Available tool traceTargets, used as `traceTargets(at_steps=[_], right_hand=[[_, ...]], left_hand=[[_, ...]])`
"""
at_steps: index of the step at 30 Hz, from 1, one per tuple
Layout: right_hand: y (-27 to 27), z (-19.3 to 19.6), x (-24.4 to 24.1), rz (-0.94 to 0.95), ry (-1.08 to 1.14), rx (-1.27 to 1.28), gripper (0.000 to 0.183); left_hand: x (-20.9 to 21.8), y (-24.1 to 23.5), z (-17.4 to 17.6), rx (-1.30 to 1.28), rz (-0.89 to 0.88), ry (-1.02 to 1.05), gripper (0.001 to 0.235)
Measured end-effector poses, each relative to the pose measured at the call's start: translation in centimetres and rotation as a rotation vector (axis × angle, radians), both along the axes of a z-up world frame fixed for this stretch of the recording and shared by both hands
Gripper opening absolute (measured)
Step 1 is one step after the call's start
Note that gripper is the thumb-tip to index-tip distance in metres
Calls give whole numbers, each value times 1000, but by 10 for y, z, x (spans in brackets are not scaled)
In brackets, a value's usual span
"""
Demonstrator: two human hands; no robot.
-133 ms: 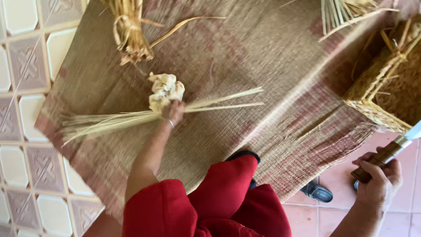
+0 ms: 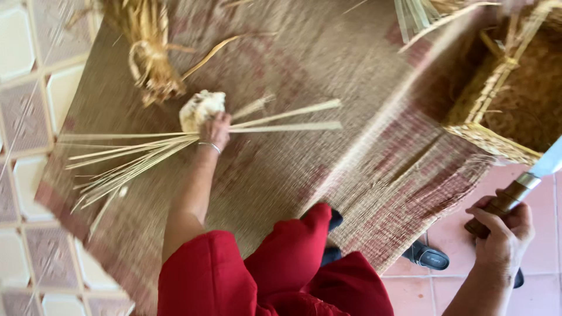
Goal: The person sits on a mat and uses a large knife to shave thin strips of bamboo. They hold the bamboo in one hand and the knife in the other, carefully scraping the surface to create fine strands.
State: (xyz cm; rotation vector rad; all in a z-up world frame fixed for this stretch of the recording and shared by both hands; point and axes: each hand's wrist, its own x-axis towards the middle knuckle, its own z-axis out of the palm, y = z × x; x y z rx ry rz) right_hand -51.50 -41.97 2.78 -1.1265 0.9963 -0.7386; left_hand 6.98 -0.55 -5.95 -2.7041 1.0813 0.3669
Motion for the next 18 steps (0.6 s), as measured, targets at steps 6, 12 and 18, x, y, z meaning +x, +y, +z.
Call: traceTargets(at_steps=[6,12,18], right_hand=[[-23,16,-15,-58,278,-139,36],[-32,62,-22,-53,455,-345,31],[12,115,-18,-140,408,-371,45]], left_hand=[[15,-22,-27,-136,252,159,44],[27,-33,-17,-94,170,129,40],[39,-34,-26,-51,166,142,40]])
